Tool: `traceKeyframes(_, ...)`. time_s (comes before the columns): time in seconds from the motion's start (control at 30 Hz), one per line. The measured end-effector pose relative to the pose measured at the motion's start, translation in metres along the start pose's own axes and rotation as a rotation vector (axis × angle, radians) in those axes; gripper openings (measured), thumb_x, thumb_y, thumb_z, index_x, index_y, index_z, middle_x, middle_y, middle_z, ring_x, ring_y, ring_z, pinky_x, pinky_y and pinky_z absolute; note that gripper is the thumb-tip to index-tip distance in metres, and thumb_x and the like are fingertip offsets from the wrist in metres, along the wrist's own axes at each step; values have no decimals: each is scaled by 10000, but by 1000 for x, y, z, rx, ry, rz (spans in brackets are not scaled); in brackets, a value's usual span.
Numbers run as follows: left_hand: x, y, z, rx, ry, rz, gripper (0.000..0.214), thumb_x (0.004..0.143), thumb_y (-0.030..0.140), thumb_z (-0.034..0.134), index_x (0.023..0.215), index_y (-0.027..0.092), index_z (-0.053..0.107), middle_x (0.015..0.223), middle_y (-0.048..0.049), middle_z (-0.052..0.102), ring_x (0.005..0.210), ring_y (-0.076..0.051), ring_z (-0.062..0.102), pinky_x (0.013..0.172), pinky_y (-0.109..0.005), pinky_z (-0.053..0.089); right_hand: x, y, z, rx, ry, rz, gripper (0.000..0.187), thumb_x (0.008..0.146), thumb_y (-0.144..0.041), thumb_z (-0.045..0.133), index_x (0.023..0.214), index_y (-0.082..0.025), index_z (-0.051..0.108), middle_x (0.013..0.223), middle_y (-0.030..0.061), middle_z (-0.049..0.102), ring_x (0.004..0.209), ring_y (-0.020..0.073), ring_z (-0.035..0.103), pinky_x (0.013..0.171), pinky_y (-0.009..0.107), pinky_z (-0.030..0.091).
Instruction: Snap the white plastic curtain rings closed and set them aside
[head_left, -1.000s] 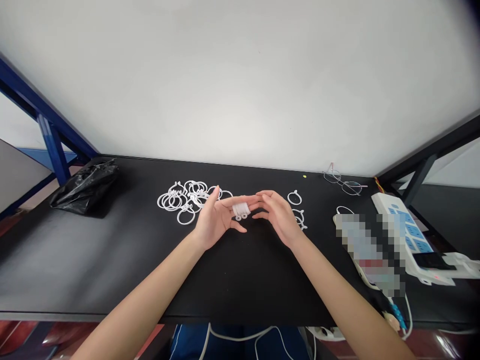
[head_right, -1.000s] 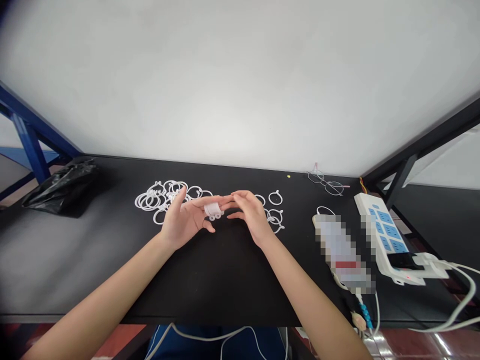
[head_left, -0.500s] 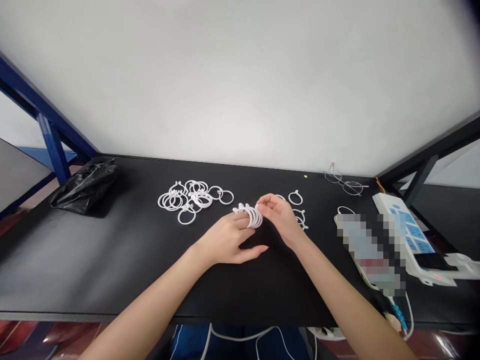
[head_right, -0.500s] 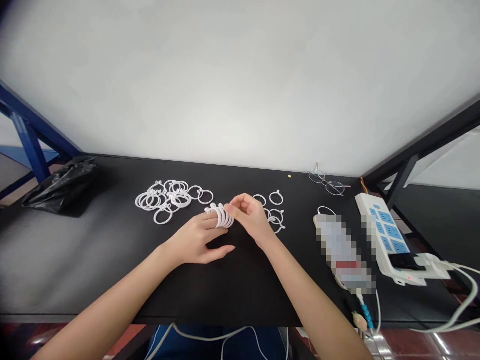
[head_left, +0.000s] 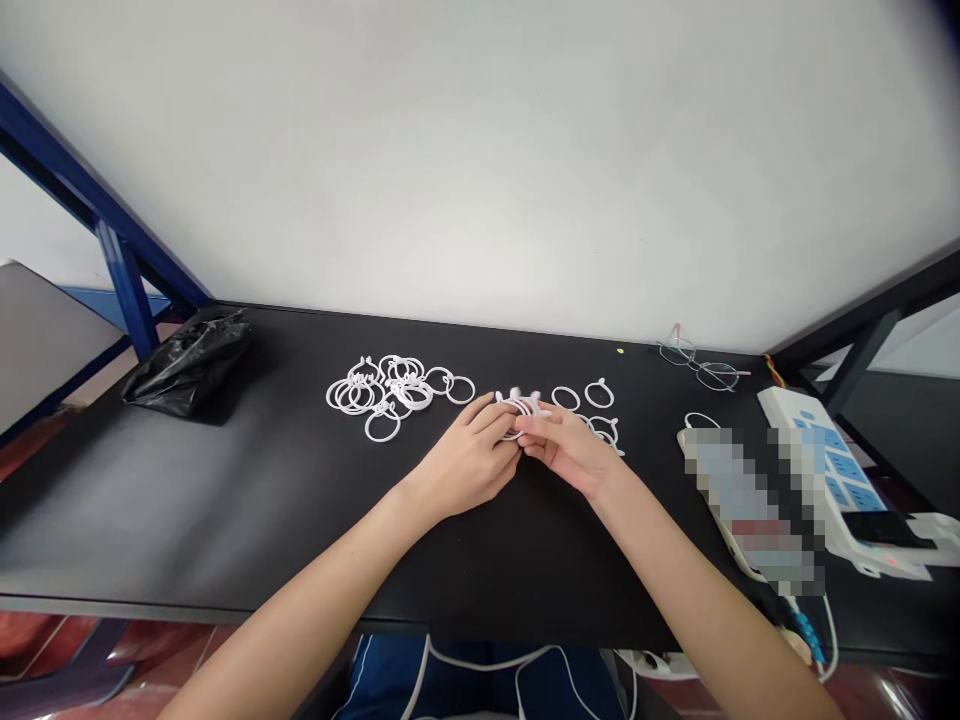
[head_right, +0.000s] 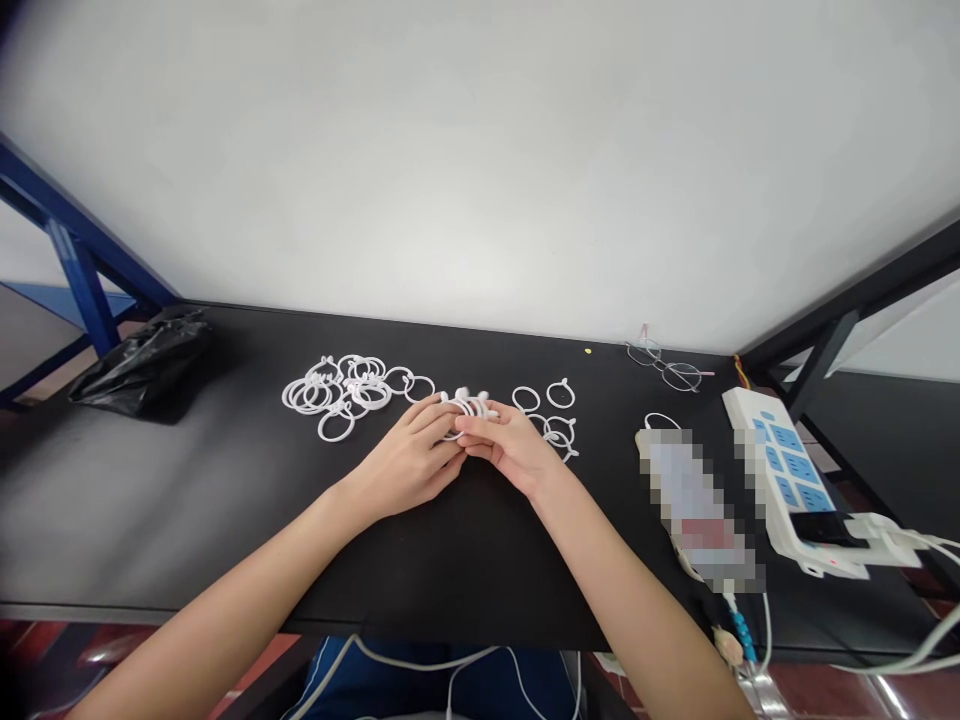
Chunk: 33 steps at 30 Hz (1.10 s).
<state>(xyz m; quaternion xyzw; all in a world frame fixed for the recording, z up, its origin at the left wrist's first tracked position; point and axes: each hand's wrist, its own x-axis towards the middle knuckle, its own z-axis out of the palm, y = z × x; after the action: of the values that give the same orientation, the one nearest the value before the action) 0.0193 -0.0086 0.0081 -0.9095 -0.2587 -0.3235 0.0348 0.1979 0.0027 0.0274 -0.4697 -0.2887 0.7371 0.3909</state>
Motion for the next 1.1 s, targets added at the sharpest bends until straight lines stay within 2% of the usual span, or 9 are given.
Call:
traceKeyframes(0.1, 0, -2, -8, -110, 237, -51, 90, 849, 124, 549, 791, 184, 581, 1082, -81, 651, 1116, -231, 579, 1035, -460, 437, 0, -4, -5, 22, -7, -46, 331, 556, -235, 900, 787, -159, 675, 645, -35, 681, 502, 63, 638, 486, 125, 547)
traceKeyframes(0.17, 0, -4, -12, -246, 334, -215, 51, 825, 135, 564, 835, 185, 564, 1116, -94, 631, 1081, -234, 583, 968, -444, 470, -2, -4, -5, -30, -26, -115, 301, 556, -218, 898, 742, -163, 669, 618, -41, 675, 487, 71, 637, 486, 142, 553)
traceKeyframes(0.23, 1, -7, -16, -435, 279, -438, 151, 829, 151, 549, 976, 177, 568, 1165, -111, 613, 1093, -238, 576, 947, -432, 476, -5, -2, -1, -125, -64, -194, 284, 554, -195, 896, 728, -159, 675, 621, -37, 679, 504, 89, 650, 517, 179, 574)
traceKeyframes(0.33, 4, -12, -19, -739, -12, -611, 297, 870, 177, 504, 1163, 168, 558, 1170, -100, 631, 1036, -216, 605, 890, -371, 500, -10, 3, 6, -253, -105, -259, 297, 554, -182, 892, 787, -157, 710, 657, -21, 702, 556, 121, 677, 576, 238, 599)
traceKeyframes(0.43, 7, -13, -21, -868, -166, -569, 246, 938, 215, 432, 1091, 158, 615, 1039, -70, 666, 891, -177, 621, 787, -298, 507, -14, 5, 11, -311, -139, -251, 316, 558, -193, 892, 828, -158, 732, 681, -5, 718, 590, 137, 692, 611, 260, 604)
traceKeyframes(0.63, 6, -13, -19, -818, -149, -447, 276, 975, 219, 387, 888, 153, 641, 981, -62, 664, 924, -176, 624, 856, -300, 495, -14, 2, 5, -285, -363, -158, 379, 652, -293, 852, 988, -162, 737, 813, 49, 750, 694, 178, 736, 579, 233, 587)
traceKeyframes(0.77, 3, -13, -16, -845, -121, -435, 216, 959, 239, 459, 997, 155, 654, 1076, -81, 679, 978, -203, 646, 874, -320, 512, -13, 0, 1, -245, -455, -84, 361, 725, -318, 808, 1046, -175, 727, 893, 74, 759, 819, 208, 752, 541, 179, 562)
traceKeyframes(0.93, -1, -13, -14, -879, -88, -414, 356, 943, 307, 512, 1275, 192, 569, 1316, -113, 600, 1092, -241, 634, 912, -349, 514, -14, 2, 6, -204, -398, -67, 294, 812, -417, 718, 877, -132, 750, 833, 104, 766, 665, 185, 749, 406, 145, 504)
traceKeyframes(1.1, -1, -14, -15, -858, -91, -390, 375, 910, 285, 564, 1271, 184, 579, 1171, -107, 664, 1018, -231, 650, 855, -337, 524, -16, 2, 12, -210, -407, -25, 460, 859, -544, 610, 872, -106, 751, 839, 143, 764, 620, 200, 744, 383, 163, 504)
